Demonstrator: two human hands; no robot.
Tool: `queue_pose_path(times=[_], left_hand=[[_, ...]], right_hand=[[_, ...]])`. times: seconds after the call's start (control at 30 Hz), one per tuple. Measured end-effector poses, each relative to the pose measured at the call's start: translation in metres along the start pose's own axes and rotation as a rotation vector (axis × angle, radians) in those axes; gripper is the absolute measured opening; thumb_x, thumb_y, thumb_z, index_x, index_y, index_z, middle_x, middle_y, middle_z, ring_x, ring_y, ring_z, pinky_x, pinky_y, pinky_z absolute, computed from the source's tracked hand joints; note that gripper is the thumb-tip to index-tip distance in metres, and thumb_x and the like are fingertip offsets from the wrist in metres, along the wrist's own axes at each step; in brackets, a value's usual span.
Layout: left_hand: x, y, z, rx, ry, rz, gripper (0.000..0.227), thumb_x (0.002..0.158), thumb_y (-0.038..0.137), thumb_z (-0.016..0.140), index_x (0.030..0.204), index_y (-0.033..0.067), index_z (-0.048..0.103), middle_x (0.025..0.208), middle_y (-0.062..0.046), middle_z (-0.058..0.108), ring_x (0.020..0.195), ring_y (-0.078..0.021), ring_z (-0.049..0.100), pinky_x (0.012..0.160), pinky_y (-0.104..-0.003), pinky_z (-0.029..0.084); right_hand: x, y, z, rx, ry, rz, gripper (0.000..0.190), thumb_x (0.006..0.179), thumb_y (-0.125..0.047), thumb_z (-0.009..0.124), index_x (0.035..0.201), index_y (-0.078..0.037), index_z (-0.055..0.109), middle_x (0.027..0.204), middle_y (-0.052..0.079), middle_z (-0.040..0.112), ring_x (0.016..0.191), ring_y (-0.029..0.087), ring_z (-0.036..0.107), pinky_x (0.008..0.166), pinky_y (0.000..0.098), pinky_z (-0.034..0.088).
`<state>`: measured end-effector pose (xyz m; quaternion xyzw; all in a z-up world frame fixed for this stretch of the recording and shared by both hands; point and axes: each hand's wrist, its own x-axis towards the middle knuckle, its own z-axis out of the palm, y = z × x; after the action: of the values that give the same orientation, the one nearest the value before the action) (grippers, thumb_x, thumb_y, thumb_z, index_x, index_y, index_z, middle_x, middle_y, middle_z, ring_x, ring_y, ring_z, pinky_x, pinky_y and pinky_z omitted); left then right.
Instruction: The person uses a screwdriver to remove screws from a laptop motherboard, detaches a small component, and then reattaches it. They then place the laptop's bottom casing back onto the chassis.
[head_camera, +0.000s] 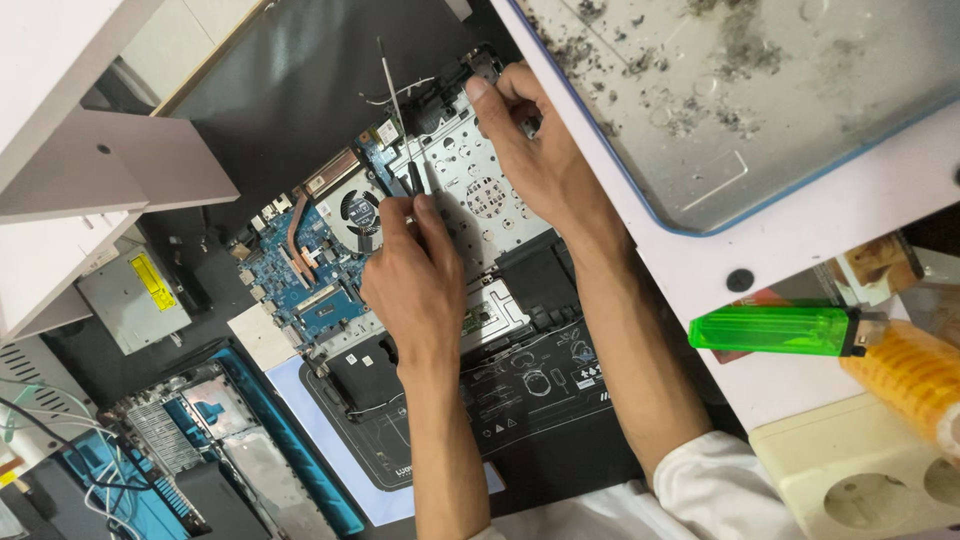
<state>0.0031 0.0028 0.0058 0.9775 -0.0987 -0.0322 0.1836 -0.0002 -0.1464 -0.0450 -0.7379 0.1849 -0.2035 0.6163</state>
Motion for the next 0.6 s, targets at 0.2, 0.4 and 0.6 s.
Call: queue_pose_path(times=[0.2,0.4,0.6], left_hand=[[-0.0023,0.0004,0.0023,0.039,0.011,-0.002,0.025,0.109,0.024,0.053,0.096,0.0045,0.062,0.048,-0.009,0.058,0.040,-0.0259,0.060,0.041,-0.040,0.042],[-0.0007,-0.0010,0.0036,0.025,-0.013,-0.016,0.024,0.109,0.024,0.053,0.098,0.0050,0.063,0.047,-0.009,0.058,0.039,-0.0261,0.060,0.042,-0.041,0.042],[-0.0008,-0.0022,0.0034,-0.019,0.016,0.010,0.024,0.110,0.022,0.051,0.100,0.0030,0.061,0.055,-0.010,0.063,0.042,-0.0260,0.062,0.043,-0.040,0.043]], right_hand=[[0.0010,0.0024,0.0026,0.022,0.021,-0.014,0.041,0.111,-0.030,0.063,0.080,-0.003,0.059,0.069,0.000,0.055,0.068,0.010,0.052,0.066,0.0275,0.045],[-0.0003,0.0037,0.0034,0.011,0.025,0.022,0.041,0.110,-0.030,0.064,0.080,-0.003,0.058,0.068,0.001,0.053,0.067,0.010,0.050,0.064,0.0275,0.043],[-0.0001,0.0065,0.0043,0.079,0.006,0.022,0.041,0.110,-0.031,0.063,0.081,-0.003,0.058,0.069,0.000,0.054,0.068,0.009,0.050,0.065,0.0270,0.044]])
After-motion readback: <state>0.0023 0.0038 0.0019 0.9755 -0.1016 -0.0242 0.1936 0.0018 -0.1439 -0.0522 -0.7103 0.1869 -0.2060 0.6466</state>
